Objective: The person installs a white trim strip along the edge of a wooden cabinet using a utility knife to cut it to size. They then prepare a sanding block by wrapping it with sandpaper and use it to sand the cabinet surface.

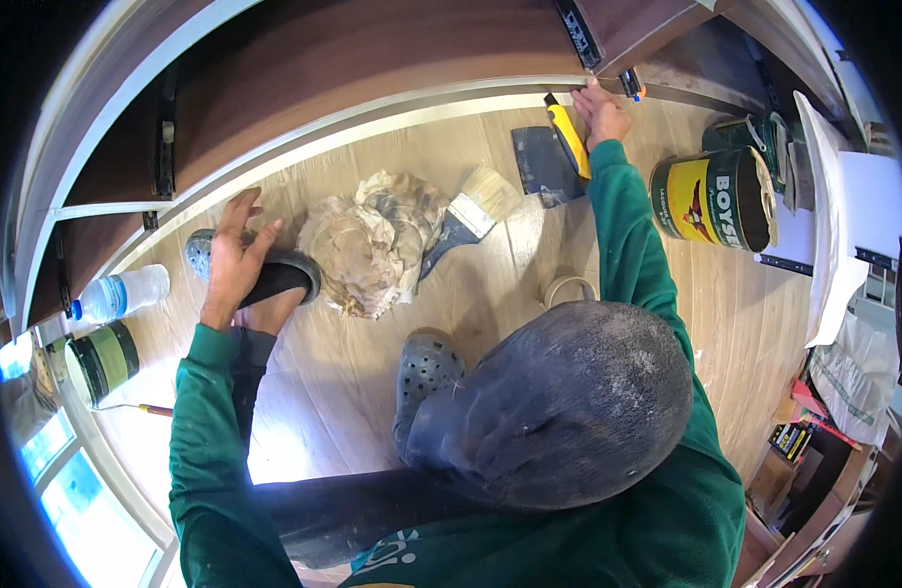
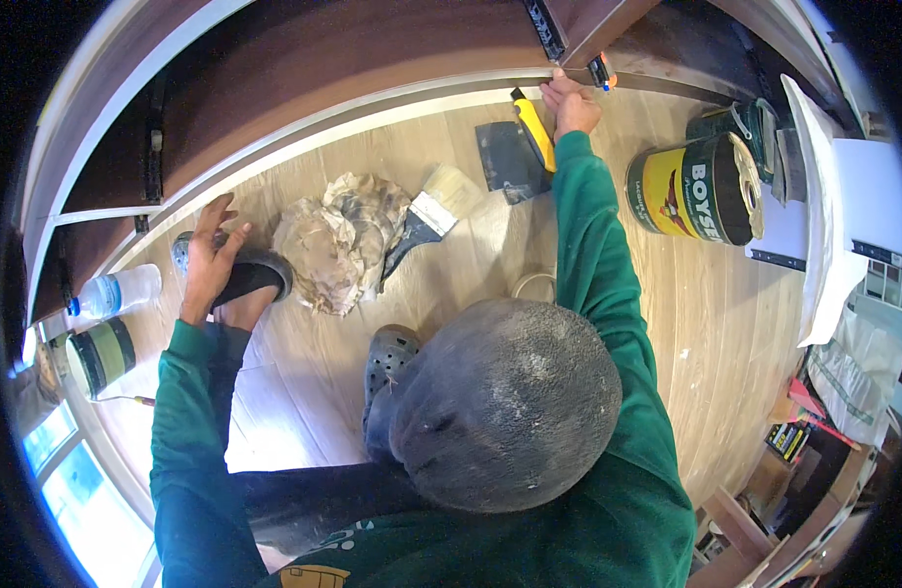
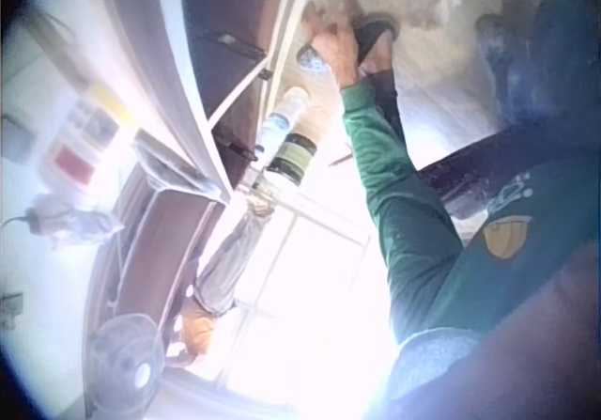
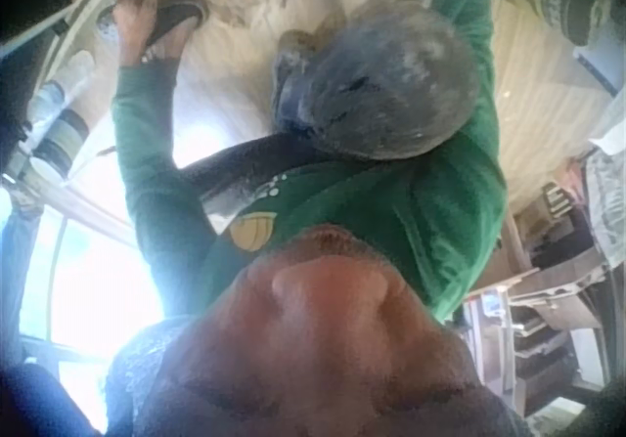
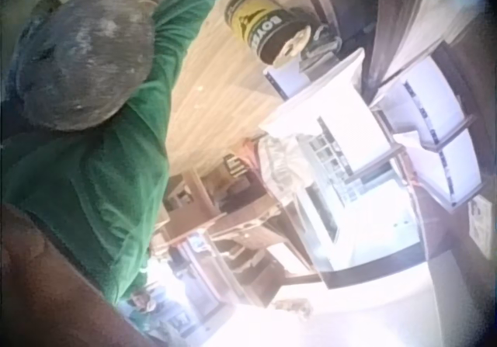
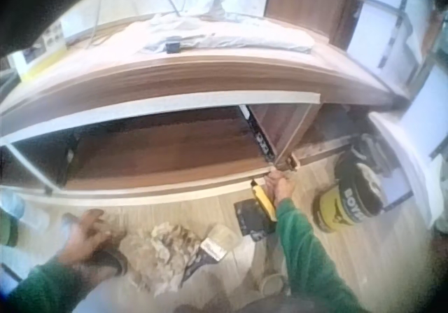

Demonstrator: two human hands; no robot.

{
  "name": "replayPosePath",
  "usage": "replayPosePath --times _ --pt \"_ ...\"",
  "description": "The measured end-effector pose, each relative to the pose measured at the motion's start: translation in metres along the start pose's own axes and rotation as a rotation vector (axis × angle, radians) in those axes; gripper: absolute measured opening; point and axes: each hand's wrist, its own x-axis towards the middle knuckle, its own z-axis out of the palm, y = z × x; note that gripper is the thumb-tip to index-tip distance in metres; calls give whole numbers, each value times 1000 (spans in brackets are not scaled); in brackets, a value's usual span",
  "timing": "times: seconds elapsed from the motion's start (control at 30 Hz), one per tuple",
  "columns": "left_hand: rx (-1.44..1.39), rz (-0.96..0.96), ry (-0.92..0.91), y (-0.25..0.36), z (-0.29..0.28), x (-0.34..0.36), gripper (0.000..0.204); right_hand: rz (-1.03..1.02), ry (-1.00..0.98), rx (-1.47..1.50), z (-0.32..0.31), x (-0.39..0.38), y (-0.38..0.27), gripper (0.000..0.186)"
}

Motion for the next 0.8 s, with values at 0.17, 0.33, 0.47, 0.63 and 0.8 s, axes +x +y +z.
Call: replayPosePath --times 0.17,0.33,0.47,0.63,0.8 --pt "10 7 73 -22 -16 -14 47 -432 215 -326 -6 11 16 22" --pt "40 -28 76 -29 -23 -29 44 -476 -164 -607 37 -38 17 22" --pt "24 -23 54 -32 -23 -33 43 -534 -144 -772 52 -45 17 24" --pt "28 -20 58 -40 -34 -42 43 -436 -55 -574 28 -30 15 21" --pt "51 -74 111 -65 -46 -51 42 -533 -71 -592 13 -4 30 18"
